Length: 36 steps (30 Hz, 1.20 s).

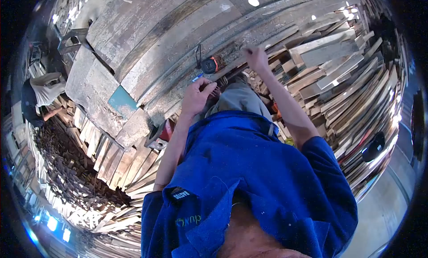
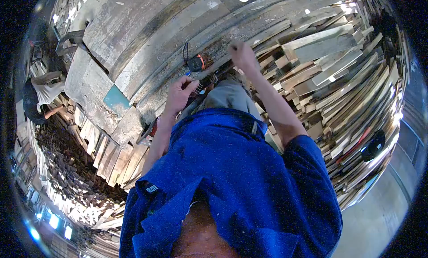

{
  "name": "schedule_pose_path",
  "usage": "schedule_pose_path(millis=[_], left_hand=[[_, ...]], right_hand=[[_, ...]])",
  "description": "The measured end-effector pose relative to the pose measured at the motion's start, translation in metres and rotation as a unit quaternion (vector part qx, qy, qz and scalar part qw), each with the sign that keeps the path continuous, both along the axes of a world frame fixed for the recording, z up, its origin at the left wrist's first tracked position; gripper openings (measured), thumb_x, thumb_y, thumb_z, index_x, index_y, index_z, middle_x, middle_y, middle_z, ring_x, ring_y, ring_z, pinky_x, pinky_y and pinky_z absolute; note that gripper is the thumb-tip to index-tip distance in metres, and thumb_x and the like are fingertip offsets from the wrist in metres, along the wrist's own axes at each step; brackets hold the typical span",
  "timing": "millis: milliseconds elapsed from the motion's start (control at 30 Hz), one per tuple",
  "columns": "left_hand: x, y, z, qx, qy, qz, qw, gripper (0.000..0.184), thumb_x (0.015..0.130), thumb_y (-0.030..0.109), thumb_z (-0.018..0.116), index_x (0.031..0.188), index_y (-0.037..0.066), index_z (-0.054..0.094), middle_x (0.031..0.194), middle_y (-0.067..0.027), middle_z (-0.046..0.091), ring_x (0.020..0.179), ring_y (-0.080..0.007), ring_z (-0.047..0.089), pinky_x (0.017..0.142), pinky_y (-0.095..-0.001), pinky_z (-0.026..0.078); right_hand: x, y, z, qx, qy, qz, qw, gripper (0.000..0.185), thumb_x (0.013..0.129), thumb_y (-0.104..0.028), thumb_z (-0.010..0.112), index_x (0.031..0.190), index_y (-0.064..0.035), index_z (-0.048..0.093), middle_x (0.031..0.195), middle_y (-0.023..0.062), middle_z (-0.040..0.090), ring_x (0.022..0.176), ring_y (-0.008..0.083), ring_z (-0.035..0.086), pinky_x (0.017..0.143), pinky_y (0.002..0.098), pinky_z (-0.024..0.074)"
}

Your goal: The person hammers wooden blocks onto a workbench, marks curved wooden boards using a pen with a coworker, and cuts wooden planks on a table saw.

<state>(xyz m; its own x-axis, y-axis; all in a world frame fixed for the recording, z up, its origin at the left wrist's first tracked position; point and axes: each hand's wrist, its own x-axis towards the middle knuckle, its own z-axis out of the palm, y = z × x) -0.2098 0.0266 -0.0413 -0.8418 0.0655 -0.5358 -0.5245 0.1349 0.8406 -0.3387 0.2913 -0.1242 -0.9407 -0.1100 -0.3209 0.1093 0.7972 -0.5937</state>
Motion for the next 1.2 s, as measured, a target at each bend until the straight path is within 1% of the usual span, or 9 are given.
schedule_pose_path(millis=[167, 533, 667, 767, 833, 967, 1067, 1167, 1200], left_hand=[[0.005, -0.002, -0.012, -0.014, -0.01, -0.012, 1.0, 0.021, 0.096, 0.025, 0.073, 0.091, 0.005, 0.069, 0.076, 0.0011, 0.066, 0.071, -0.0063, 0.058, 0.065, -0.0256, 0.048], [0.015, -0.014, -0.022, -0.028, -0.033, -0.005, 0.999, 0.023, 0.097, 0.027, 0.073, 0.095, 0.005, 0.071, 0.079, 0.0018, 0.066, 0.071, -0.0067, 0.059, 0.068, -0.0258, 0.049], [0.016, -0.014, -0.026, 0.012, -0.044, 0.017, 0.999, 0.023, 0.097, 0.028, 0.073, 0.095, 0.005, 0.07, 0.08, 0.0018, 0.067, 0.072, -0.0067, 0.059, 0.068, -0.0259, 0.049], [0.016, -0.018, -0.034, -0.006, -0.027, 0.008, 1.0, 0.024, 0.097, 0.029, 0.073, 0.096, 0.006, 0.07, 0.081, 0.0014, 0.067, 0.073, -0.0071, 0.059, 0.069, -0.0259, 0.049], [0.015, -0.018, -0.033, -0.032, -0.027, -0.004, 0.999, 0.025, 0.097, 0.03, 0.073, 0.096, 0.006, 0.07, 0.082, 0.001, 0.067, 0.074, -0.0076, 0.059, 0.07, -0.0262, 0.049], [0.014, -0.014, -0.028, -0.023, -0.031, 0.008, 0.999, 0.026, 0.097, 0.031, 0.073, 0.097, 0.005, 0.07, 0.081, 0.0009, 0.066, 0.075, -0.0076, 0.059, 0.071, -0.0267, 0.049], [0.011, -0.012, -0.024, -0.03, -0.03, -0.002, 0.999, 0.026, 0.097, 0.031, 0.074, 0.096, 0.005, 0.07, 0.081, 0.0011, 0.066, 0.075, -0.0078, 0.058, 0.07, -0.0272, 0.047], [0.01, -0.01, -0.025, -0.071, -0.002, -0.014, 0.997, 0.028, 0.092, 0.031, 0.074, 0.092, 0.003, 0.07, 0.075, -0.0062, 0.069, 0.07, -0.0134, 0.063, 0.066, -0.0327, 0.049], [0.011, -0.009, -0.025, -0.067, 0.001, -0.007, 0.998, 0.028, 0.092, 0.031, 0.074, 0.092, 0.003, 0.07, 0.074, -0.006, 0.068, 0.069, -0.0133, 0.062, 0.065, -0.0328, 0.049]], right_hand=[[-0.024, -0.014, -0.026, 0.131, -0.055, -0.019, 0.99, 0.049, 0.088, -0.047, 0.07, 0.104, -0.0006, 0.072, 0.101, 0.0277, 0.072, 0.104, 0.0451, 0.067, 0.092, 0.0517, 0.0518], [-0.007, -0.007, -0.054, 0.137, 0.065, -0.017, 0.988, 0.051, 0.087, -0.036, 0.07, 0.122, 0.0004, 0.062, 0.109, 0.0271, 0.07, 0.107, 0.045, 0.066, 0.095, 0.0526, 0.0504], [-0.017, -0.004, -0.057, 0.157, 0.041, -0.026, 0.986, 0.042, 0.087, -0.031, 0.069, 0.113, 0.0018, 0.066, 0.104, 0.0262, 0.071, 0.102, 0.0446, 0.067, 0.093, 0.0524, 0.0515], [-0.023, 0.008, -0.055, 0.073, -0.008, -0.038, 0.997, 0.032, 0.087, -0.028, 0.069, 0.101, 0.0011, 0.069, 0.095, 0.0243, 0.071, 0.096, 0.0425, 0.068, 0.092, 0.0492, 0.0532], [-0.022, 0.015, -0.042, -0.112, -0.073, -0.118, 0.984, 0.024, 0.087, -0.024, 0.068, 0.09, -0.0007, 0.071, 0.09, 0.0217, 0.071, 0.091, 0.0407, 0.068, 0.09, 0.046, 0.0536], [-0.01, 0.029, -0.022, -0.27, -0.133, -0.167, 0.939, 0.021, 0.089, -0.022, 0.07, 0.096, -0.0023, 0.069, 0.089, 0.0133, 0.069, 0.084, 0.0306, 0.067, 0.084, 0.041, 0.0533], [0.003, 0.045, -0.037, -0.229, 0.097, 0.022, 0.968, 0.021, 0.093, -0.018, 0.071, 0.103, -0.0003, 0.066, 0.091, 0.0061, 0.066, 0.082, 0.0217, 0.065, 0.08, 0.0371, 0.053], [-0.002, 0.051, -0.046, -0.222, 0.158, 0.107, 0.956, 0.021, 0.097, -0.016, 0.069, 0.108, -0.0002, 0.063, 0.093, 0.0025, 0.062, 0.086, 0.0165, 0.064, 0.08, 0.0336, 0.0545], [-0.004, 0.05, -0.047, -0.396, -0.036, -0.061, 0.916, 0.018, 0.098, -0.015, 0.068, 0.108, -0.001, 0.063, 0.092, 0.0029, 0.063, 0.085, 0.0171, 0.065, 0.079, 0.0335, 0.0556]])
